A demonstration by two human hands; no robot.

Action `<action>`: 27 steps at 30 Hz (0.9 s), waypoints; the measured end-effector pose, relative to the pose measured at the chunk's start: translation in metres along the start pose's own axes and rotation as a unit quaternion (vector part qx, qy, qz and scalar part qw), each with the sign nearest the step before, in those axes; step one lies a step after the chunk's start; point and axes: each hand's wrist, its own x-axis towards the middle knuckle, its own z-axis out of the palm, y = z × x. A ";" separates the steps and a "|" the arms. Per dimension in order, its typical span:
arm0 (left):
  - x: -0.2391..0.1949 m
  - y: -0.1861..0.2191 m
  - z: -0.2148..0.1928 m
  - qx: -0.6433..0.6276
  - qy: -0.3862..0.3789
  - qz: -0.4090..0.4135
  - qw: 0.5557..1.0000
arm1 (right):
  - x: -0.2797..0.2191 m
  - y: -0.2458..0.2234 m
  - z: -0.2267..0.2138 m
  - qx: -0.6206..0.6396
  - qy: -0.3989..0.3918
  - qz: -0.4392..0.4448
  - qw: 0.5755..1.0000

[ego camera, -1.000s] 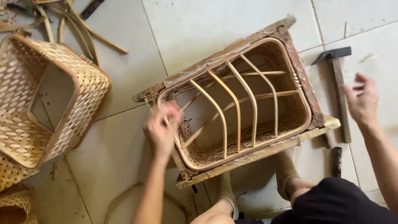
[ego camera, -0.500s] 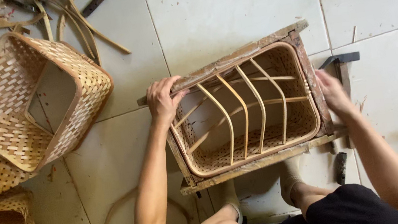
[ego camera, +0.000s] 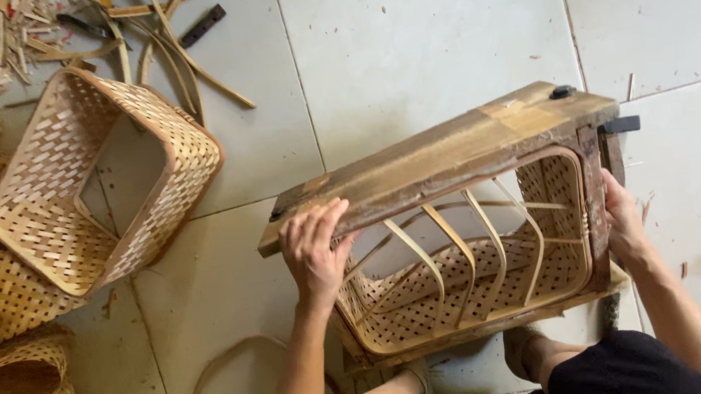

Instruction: The person assembles a rectangular woven basket frame by inserting thin wooden strips into a wooden jig. They use a hammer to tap the strips into place, apply glue to joints, and trim excess material with scissors. The person repeatedly adjusts and secures the strips to form the basket's structure.

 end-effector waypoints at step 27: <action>0.044 -0.082 0.086 -0.073 -0.064 0.028 0.995 | 0.082 0.067 -0.003 -0.226 -0.024 0.022 0.974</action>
